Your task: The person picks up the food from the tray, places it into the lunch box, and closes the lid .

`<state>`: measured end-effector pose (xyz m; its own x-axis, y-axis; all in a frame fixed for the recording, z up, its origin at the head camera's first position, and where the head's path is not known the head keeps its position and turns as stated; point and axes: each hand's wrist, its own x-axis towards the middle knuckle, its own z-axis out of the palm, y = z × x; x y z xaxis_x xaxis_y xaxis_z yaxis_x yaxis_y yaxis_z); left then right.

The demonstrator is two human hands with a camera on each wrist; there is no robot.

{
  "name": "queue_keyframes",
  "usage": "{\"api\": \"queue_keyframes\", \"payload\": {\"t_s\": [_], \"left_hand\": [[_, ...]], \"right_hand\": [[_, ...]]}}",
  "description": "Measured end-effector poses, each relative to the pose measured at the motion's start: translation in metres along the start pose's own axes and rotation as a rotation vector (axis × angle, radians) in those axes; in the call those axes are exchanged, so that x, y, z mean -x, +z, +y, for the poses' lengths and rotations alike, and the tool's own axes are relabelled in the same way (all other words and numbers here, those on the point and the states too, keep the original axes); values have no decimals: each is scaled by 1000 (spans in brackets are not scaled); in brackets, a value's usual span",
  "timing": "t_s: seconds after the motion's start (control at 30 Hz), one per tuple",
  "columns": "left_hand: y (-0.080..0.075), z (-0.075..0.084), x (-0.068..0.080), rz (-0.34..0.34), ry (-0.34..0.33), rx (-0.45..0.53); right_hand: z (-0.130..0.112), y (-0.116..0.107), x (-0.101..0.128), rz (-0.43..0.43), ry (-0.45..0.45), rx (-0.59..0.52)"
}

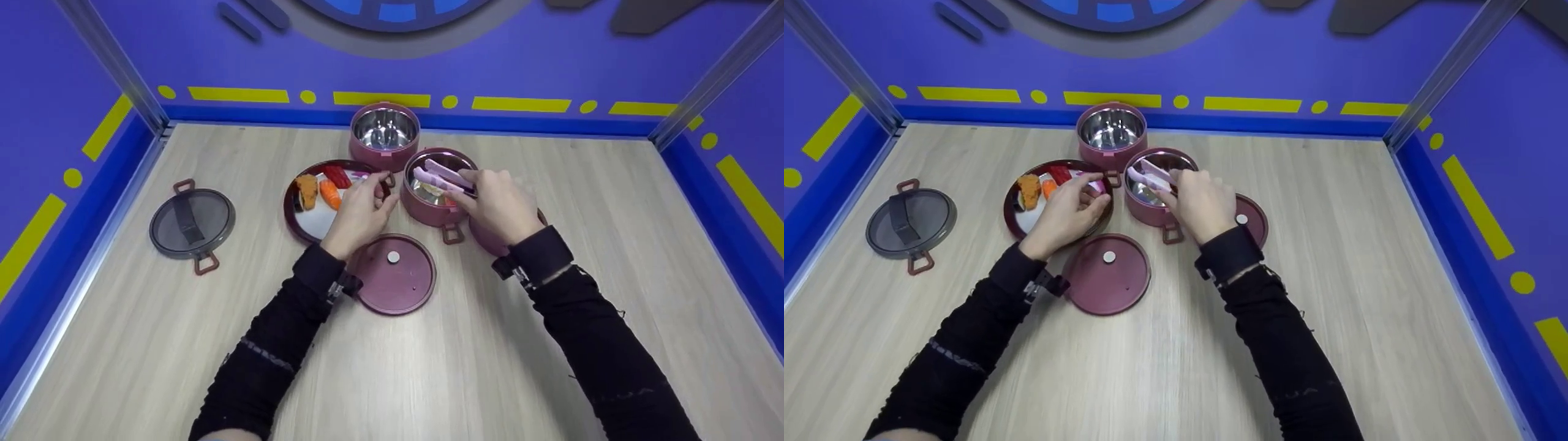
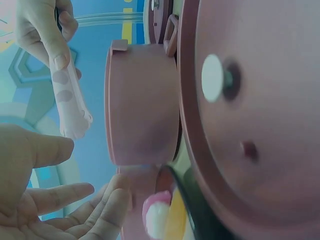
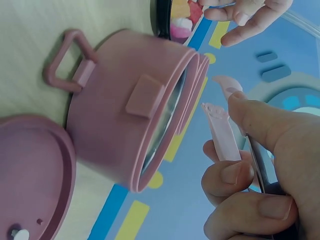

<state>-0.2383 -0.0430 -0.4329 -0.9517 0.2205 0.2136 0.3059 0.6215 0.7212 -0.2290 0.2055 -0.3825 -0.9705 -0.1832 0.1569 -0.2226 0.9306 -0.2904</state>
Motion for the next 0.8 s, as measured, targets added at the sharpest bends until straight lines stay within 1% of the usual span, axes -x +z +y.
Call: {"api": "queue_keyframes", "payload": {"t_s": [0.23,0.33,0.6,0.8], "left_hand": [[-18,-10,13,66,18,-21],[-27,-14,18,82,10,-42],[-52,-30,34,136,-28,-44],[-69,-45,44,177,-83,-54]], "right_hand": [[-10,5,4,22,-46,0],[-14,7,4,15,-55,13],[-27,13,5,-7,-49,36],[-37,20,5,3,-87,62]]}}
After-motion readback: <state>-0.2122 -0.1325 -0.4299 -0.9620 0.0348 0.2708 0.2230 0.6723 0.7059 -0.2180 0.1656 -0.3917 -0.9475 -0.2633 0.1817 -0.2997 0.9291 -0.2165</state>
